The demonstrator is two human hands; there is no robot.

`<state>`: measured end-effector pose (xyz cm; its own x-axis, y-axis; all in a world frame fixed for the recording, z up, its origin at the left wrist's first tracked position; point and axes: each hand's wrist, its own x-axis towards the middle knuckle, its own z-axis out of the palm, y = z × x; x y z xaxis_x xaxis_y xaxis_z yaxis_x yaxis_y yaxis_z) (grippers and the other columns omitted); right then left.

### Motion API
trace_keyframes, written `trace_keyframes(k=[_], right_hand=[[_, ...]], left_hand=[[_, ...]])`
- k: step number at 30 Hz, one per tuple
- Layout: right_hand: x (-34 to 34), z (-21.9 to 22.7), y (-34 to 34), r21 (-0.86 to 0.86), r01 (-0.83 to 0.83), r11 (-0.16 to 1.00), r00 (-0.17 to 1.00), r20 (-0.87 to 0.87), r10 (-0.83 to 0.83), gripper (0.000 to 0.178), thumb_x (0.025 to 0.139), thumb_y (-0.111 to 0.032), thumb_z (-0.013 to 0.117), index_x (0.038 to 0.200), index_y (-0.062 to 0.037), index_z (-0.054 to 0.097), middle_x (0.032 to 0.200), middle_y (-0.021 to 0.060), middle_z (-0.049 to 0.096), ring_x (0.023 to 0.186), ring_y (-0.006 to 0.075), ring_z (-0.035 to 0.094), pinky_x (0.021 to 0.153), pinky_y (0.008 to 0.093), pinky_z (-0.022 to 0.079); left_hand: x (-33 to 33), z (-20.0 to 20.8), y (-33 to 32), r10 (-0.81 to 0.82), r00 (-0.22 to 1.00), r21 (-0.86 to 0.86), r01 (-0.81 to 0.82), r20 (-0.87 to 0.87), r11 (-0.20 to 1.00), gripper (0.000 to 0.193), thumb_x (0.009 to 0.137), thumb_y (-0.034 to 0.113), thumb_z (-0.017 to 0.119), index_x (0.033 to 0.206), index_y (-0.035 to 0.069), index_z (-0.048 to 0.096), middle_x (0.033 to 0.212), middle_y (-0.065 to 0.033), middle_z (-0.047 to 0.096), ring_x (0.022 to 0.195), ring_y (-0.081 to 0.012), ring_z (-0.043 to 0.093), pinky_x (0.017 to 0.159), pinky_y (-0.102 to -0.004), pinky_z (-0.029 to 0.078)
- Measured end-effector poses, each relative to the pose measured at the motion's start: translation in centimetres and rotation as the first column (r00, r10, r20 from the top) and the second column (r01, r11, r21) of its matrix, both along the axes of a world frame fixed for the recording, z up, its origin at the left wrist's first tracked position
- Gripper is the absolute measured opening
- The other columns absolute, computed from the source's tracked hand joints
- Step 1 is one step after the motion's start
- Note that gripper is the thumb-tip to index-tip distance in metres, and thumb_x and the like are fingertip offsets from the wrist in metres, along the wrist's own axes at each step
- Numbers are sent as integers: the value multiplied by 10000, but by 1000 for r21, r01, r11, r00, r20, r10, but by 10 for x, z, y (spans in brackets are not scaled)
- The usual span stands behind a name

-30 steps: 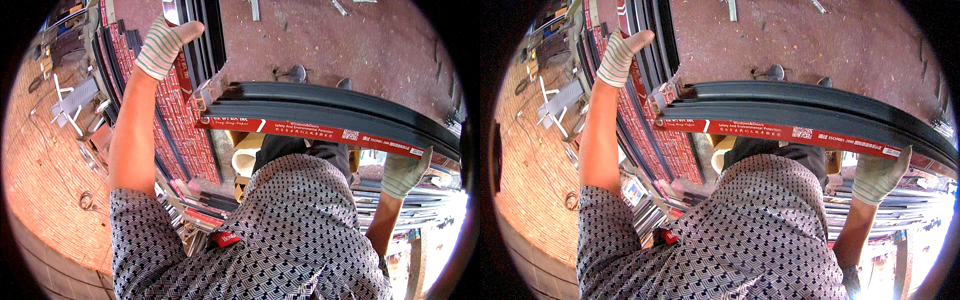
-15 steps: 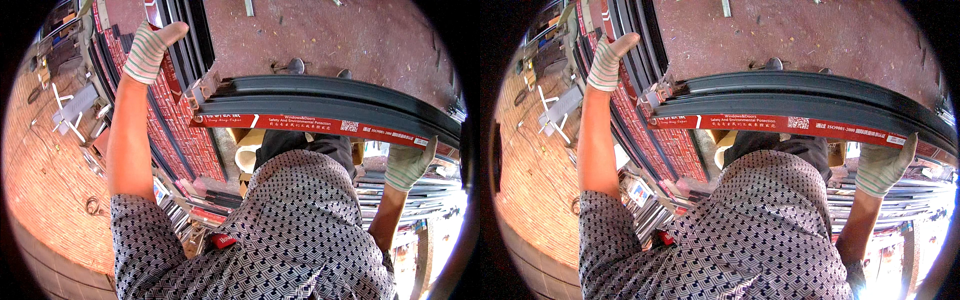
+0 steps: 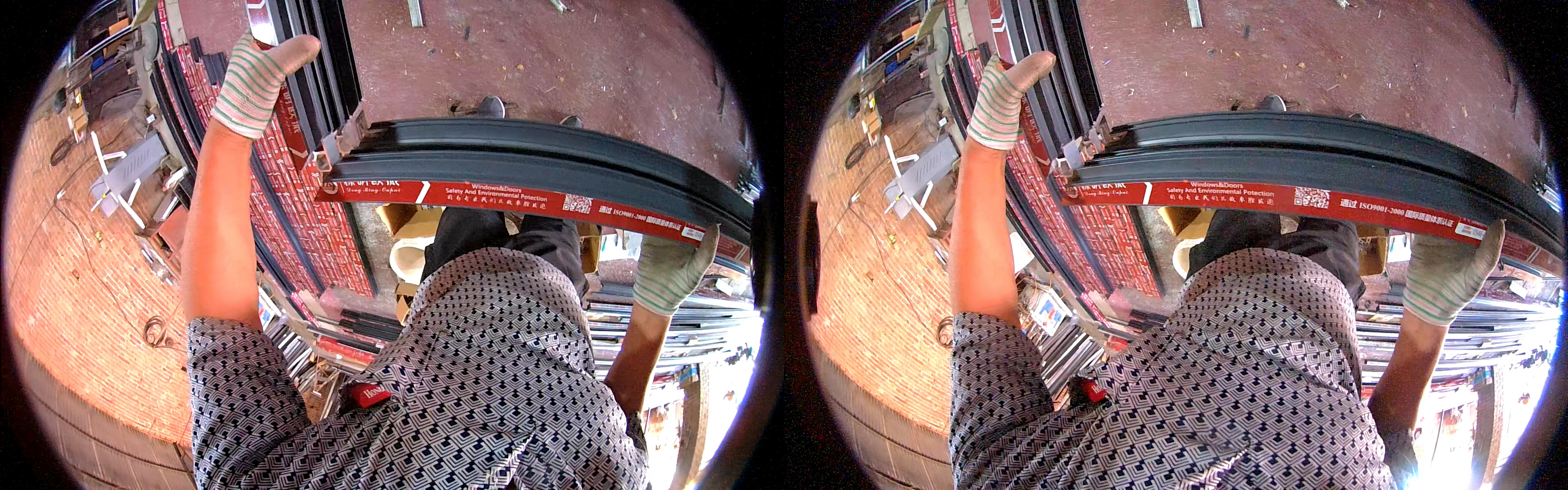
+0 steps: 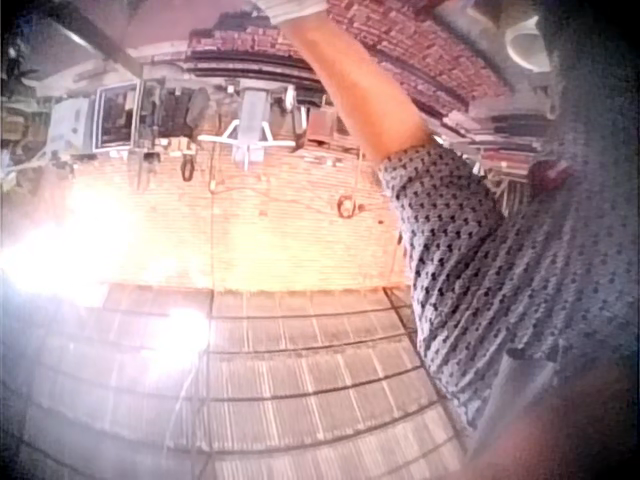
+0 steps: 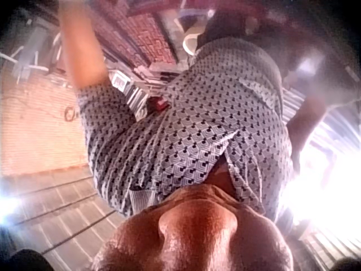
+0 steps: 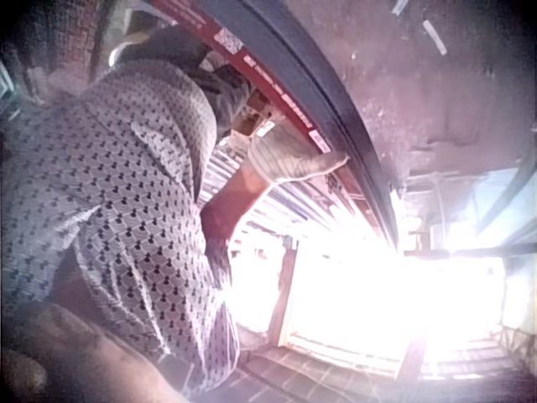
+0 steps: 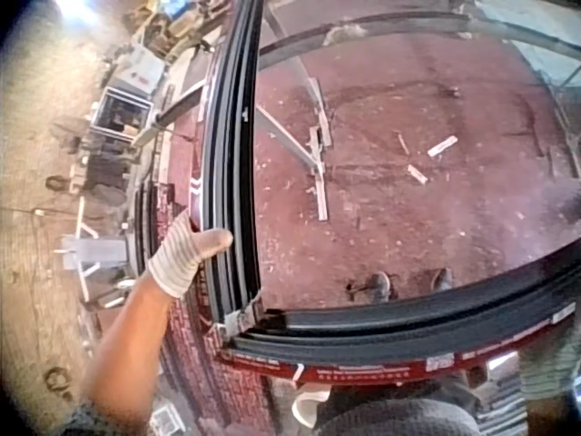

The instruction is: The person assembles a window frame by hand in a workshop. They pick up metal corner connectors and insert them into the ends of long aluminum profiles. They then join the profiles together to form a rectangular frame, checking the alignment of the corners.

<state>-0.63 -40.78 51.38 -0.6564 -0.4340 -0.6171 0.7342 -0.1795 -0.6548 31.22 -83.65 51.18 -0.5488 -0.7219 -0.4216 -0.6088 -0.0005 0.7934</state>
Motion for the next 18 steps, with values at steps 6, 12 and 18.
trace_keyframes(k=[6,12,18], right_hand=[[4,-1,-10,-13,-40,999,997,-61,39,499,881,-376,655,1292,-115,550,1232,136,631,1131,237,623,943,446,548],[4,1,-8,-18,-38,999,998,-44,37,485,879,-354,664,1285,-112,555,1232,130,633,1137,234,619,955,451,539],[1,-1,-7,-28,-22,999,999,-47,20,491,882,-358,663,1298,-124,548,1261,128,614,1160,241,602,996,454,507]], left_hand=[[6,4,2,-30,999,-15,30,28,999,399,708,466,825,883,135,689,767,57,602,749,-68,515,730,-298,421],[10,-2,-6,-43,999,34,42,28,999,365,747,419,795,913,108,700,839,20,659,782,-81,581,756,-283,446],[33,-16,-26,-33,997,-22,35,76,999,370,805,348,741,989,30,702,946,-51,722,919,-134,684,856,-268,515]])
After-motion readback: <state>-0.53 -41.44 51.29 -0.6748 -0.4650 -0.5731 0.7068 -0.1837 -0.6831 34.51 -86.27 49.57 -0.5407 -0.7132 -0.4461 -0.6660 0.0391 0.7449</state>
